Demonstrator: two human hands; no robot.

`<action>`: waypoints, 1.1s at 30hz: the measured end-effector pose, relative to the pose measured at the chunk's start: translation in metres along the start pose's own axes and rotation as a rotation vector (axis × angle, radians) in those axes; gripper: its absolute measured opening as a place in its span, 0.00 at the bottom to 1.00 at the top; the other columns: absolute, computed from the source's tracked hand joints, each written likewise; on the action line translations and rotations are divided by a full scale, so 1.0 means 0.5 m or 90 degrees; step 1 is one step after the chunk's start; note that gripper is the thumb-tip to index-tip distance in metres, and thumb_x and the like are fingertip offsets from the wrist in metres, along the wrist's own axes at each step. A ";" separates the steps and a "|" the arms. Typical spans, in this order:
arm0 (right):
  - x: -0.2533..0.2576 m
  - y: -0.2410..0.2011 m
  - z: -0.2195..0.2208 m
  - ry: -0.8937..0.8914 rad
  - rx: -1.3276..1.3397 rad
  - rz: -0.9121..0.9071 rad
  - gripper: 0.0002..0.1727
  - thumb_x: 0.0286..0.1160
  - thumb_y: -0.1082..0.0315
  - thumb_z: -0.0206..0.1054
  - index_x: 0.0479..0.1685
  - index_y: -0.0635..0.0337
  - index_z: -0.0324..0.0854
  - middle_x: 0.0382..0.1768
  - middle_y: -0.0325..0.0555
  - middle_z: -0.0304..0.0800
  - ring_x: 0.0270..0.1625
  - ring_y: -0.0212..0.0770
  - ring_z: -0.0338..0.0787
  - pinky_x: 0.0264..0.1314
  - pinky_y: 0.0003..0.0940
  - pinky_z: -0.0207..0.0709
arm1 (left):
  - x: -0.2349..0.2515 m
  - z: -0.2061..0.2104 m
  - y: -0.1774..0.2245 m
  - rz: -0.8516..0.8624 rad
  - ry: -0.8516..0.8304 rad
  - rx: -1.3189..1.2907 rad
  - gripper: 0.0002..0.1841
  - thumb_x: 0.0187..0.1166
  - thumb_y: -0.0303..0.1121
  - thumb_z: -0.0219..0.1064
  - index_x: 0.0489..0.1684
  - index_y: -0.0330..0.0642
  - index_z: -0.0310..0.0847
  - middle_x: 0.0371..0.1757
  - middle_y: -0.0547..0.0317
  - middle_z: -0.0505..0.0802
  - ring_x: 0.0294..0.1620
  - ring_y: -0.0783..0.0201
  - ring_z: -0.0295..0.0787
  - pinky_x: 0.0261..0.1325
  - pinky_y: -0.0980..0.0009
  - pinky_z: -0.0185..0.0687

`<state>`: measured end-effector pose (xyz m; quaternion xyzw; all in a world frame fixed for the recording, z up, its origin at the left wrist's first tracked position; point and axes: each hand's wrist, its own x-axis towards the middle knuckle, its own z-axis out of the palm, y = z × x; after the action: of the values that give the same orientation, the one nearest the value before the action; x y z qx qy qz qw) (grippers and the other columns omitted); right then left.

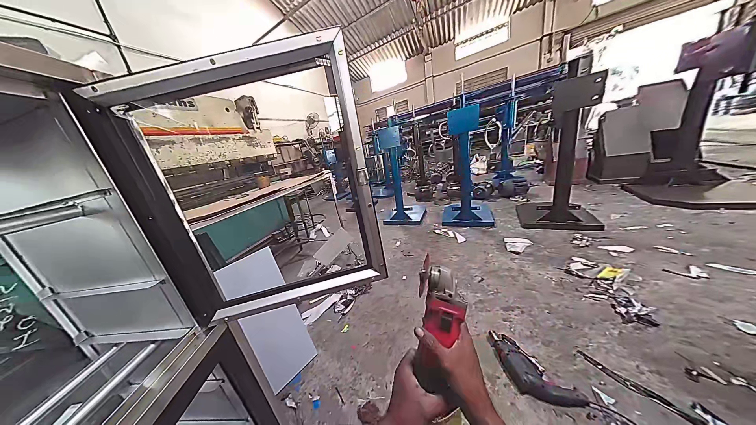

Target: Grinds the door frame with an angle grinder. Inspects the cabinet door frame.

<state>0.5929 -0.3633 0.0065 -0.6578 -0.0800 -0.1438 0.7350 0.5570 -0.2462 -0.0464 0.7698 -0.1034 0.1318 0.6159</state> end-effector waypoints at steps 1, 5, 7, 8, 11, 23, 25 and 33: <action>-0.012 0.010 0.001 0.009 -0.042 0.008 0.62 0.45 0.39 0.85 0.83 0.62 0.59 0.57 0.47 0.89 0.55 0.36 0.92 0.61 0.40 0.88 | 0.008 0.010 -0.001 -0.035 0.057 0.120 0.35 0.48 0.41 0.88 0.57 0.37 0.81 0.43 0.55 0.95 0.44 0.63 0.94 0.53 0.57 0.92; -0.007 0.066 -0.010 0.056 -0.024 0.059 0.68 0.43 0.48 0.90 0.88 0.63 0.48 0.65 0.55 0.84 0.63 0.41 0.89 0.67 0.44 0.85 | 0.032 0.063 0.009 -0.102 0.121 0.431 0.31 0.66 0.49 0.74 0.66 0.39 0.80 0.50 0.51 0.95 0.49 0.52 0.95 0.52 0.45 0.90; 0.017 0.097 -0.033 0.084 0.016 0.060 0.63 0.42 0.57 0.93 0.84 0.66 0.56 0.63 0.54 0.85 0.63 0.41 0.88 0.67 0.43 0.86 | 0.034 0.082 -0.004 -0.076 0.035 0.484 0.38 0.65 0.45 0.75 0.77 0.35 0.73 0.61 0.45 0.92 0.57 0.48 0.93 0.56 0.44 0.90; 0.028 0.123 -0.050 0.085 0.025 0.068 0.59 0.42 0.60 0.92 0.81 0.67 0.60 0.61 0.53 0.86 0.60 0.42 0.90 0.64 0.43 0.87 | 0.034 0.082 -0.011 -0.096 -0.058 0.490 0.46 0.61 0.44 0.79 0.83 0.34 0.66 0.68 0.42 0.88 0.64 0.47 0.90 0.62 0.44 0.88; 0.083 0.219 -0.136 0.042 0.016 0.148 0.49 0.44 0.67 0.87 0.76 0.66 0.67 0.53 0.54 0.89 0.50 0.45 0.93 0.52 0.45 0.92 | 0.040 0.065 -0.028 -0.062 -0.247 0.468 0.49 0.55 0.54 0.85 0.82 0.43 0.73 0.71 0.48 0.87 0.71 0.52 0.85 0.75 0.49 0.81; 0.065 0.649 -0.415 -0.101 -0.268 0.504 0.47 0.42 0.55 0.89 0.68 0.66 0.74 0.48 0.58 0.91 0.44 0.52 0.93 0.50 0.54 0.89 | -0.275 -0.278 0.013 -0.191 0.067 -0.001 0.28 0.68 0.44 0.82 0.65 0.42 0.84 0.60 0.46 0.94 0.61 0.48 0.93 0.67 0.57 0.90; 0.051 0.710 -0.429 -0.109 -0.286 0.548 0.47 0.43 0.58 0.89 0.71 0.67 0.74 0.52 0.60 0.90 0.50 0.53 0.92 0.55 0.56 0.87 | -0.302 -0.294 0.011 -0.221 0.127 0.010 0.26 0.70 0.42 0.81 0.65 0.43 0.83 0.58 0.47 0.95 0.59 0.49 0.94 0.66 0.57 0.90; 0.032 0.804 -0.454 -0.122 -0.307 0.534 0.33 0.56 0.61 0.85 0.61 0.70 0.80 0.48 0.60 0.89 0.46 0.52 0.89 0.53 0.58 0.84 | -0.338 -0.268 0.003 -0.261 0.266 0.133 0.22 0.72 0.35 0.78 0.63 0.35 0.84 0.55 0.50 0.96 0.53 0.56 0.96 0.56 0.62 0.94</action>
<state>0.7192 -0.5521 -0.3956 -0.7948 0.1601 0.2118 0.5457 0.3870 -0.1162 -0.0731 0.7902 0.1968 0.1700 0.5550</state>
